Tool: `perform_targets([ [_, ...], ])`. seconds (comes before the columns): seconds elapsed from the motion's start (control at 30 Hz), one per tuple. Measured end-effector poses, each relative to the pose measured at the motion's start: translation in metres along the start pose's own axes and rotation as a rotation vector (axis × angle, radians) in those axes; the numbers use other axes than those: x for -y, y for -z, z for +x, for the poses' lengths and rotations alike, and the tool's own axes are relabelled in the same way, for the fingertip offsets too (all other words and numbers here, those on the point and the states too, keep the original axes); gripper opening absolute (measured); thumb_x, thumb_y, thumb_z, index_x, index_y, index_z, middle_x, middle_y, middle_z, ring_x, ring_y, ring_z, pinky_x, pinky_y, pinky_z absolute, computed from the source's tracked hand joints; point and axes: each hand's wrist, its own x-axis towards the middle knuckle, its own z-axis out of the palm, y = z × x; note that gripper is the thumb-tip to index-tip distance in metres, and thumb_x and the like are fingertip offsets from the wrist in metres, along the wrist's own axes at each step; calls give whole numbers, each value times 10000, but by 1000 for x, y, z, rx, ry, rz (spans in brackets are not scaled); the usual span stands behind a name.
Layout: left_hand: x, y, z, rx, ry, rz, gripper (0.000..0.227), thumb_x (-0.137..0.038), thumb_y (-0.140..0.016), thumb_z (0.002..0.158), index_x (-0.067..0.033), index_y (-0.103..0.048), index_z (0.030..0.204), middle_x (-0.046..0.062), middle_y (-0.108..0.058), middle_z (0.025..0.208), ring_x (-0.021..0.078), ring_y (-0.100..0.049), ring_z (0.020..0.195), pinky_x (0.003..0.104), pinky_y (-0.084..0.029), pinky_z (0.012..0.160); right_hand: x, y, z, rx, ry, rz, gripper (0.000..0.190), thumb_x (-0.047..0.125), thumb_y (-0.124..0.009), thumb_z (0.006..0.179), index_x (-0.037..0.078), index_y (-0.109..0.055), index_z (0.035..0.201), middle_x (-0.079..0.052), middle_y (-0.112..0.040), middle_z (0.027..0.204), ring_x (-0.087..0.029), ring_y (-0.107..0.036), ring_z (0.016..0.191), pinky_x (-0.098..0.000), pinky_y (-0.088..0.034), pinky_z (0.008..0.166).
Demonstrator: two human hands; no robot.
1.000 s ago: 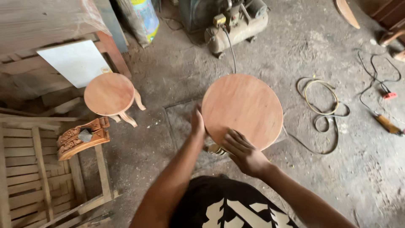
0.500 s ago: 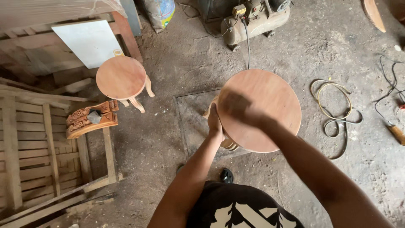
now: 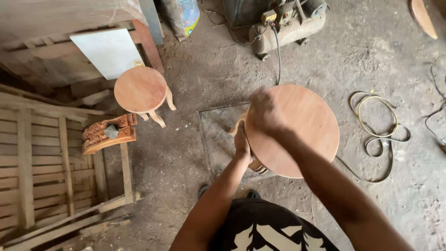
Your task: The person sands a wooden stool frame and then a round wooden stool seat using a sanding block. The person holds the stool frame with one hand and sands the legs and curved supports with the other. The person then places the seat on the stool and sands the top surface.
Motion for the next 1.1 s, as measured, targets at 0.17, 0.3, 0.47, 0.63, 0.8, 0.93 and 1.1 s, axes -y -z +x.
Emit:
perform_targets([
  [0.17,-6,-14,4,-114,82,28,693,-599,-415,1007,-52,-556,1408,132,-641,1374,224,-644,1158,355,-559,929,-34,25,-28,64,125,141,432,165,-603,993,73,-588,1415,-141,-503,1512,-345,-451,1437,-544,-308,1216],
  [0.3,-22,-18,2,-114,104,30,667,-602,-414,1032,-63,-569,1392,105,-659,1337,205,-649,1141,333,-560,927,-35,32,-33,-1,-144,10,434,173,-599,993,77,-587,1416,-142,-508,1509,-345,-455,1432,-551,-307,1211],
  [0.47,-52,-25,6,-189,149,379,615,-565,-339,995,-145,-679,1289,121,-721,1238,260,-665,1005,433,-545,759,3,32,-89,-57,73,105,435,183,-594,993,82,-585,1416,-143,-514,1504,-346,-460,1426,-558,-307,1205],
  [0.63,-63,-78,32,-245,-721,1680,542,-487,-430,1071,-21,-664,1216,323,-644,1172,430,-629,1097,515,-529,920,-70,59,-60,-21,-333,-25,436,192,-589,994,88,-583,1417,-143,-519,1500,-347,-465,1420,-566,-306,1199],
  [0.8,-63,-88,14,-276,-829,1587,479,-403,-524,1023,66,-583,1098,301,-631,1124,420,-630,1074,493,-546,905,7,29,-89,-98,13,79,438,202,-583,994,93,-581,1418,-144,-525,1496,-348,-470,1414,-574,-306,1193],
  [0.93,-61,-91,9,-309,-810,1594,502,-415,-539,1008,72,-585,1117,309,-618,1152,430,-622,1084,504,-541,905,-66,54,-64,-22,-311,2,439,210,-579,994,97,-580,1419,-145,-529,1493,-349,-474,1410,-581,-305,1188],
  [1.1,-77,-99,6,-322,-682,1525,547,-447,-515,1003,63,-612,1174,321,-622,1162,433,-628,1089,526,-530,916,-14,33,-76,-107,-161,23,441,219,-574,994,103,-578,1419,-146,-535,1489,-350,-478,1404,-589,-305,1182],
])
